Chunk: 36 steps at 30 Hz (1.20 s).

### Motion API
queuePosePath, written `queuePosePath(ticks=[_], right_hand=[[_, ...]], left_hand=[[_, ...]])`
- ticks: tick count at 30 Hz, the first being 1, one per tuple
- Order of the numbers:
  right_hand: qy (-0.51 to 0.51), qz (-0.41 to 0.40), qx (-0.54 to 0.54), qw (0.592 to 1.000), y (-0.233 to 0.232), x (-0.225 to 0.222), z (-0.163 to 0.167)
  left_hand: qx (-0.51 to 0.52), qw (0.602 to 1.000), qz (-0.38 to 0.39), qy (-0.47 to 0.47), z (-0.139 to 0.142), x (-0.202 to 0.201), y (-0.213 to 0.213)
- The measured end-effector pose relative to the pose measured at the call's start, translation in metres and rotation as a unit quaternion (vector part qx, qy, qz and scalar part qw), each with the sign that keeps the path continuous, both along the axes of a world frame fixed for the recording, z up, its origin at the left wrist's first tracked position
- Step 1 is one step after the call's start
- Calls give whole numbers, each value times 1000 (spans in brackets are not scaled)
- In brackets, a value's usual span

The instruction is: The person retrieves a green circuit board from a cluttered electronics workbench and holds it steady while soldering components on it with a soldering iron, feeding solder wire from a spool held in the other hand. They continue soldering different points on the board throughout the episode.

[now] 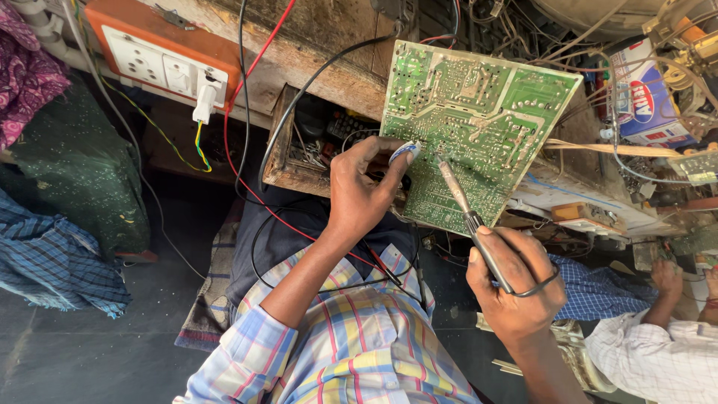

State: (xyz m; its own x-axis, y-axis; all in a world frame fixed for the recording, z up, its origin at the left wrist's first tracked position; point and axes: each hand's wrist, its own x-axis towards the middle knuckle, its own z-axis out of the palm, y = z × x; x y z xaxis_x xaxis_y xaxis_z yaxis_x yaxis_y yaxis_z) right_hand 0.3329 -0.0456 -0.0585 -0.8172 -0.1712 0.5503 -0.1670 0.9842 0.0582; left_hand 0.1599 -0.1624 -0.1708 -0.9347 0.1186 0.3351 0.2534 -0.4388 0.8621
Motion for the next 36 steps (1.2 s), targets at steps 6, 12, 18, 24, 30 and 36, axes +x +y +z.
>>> queuePosePath(ticks=[6, 12, 18, 24, 30, 36], right_hand=[[-1, -1, 1, 1000, 2, 0, -1], [0, -5, 3, 1000, 3, -1, -2], [3, -2, 1, 1000, 4, -2, -2], [1, -3, 5, 1000, 5, -3, -4], [0, -9, 7, 1000, 3, -2, -4], [10, -5, 38, 999, 0, -4, -9]], left_hand=[[-6, 1000, 16, 10, 0, 0, 0], [-11, 999, 27, 20, 1, 0, 1], [-4, 1000, 22, 12, 2, 0, 0], [-7, 1000, 16, 6, 1, 0, 0], [-6, 1000, 19, 6, 2, 0, 0], [-6, 1000, 18, 11, 0, 0, 1]])
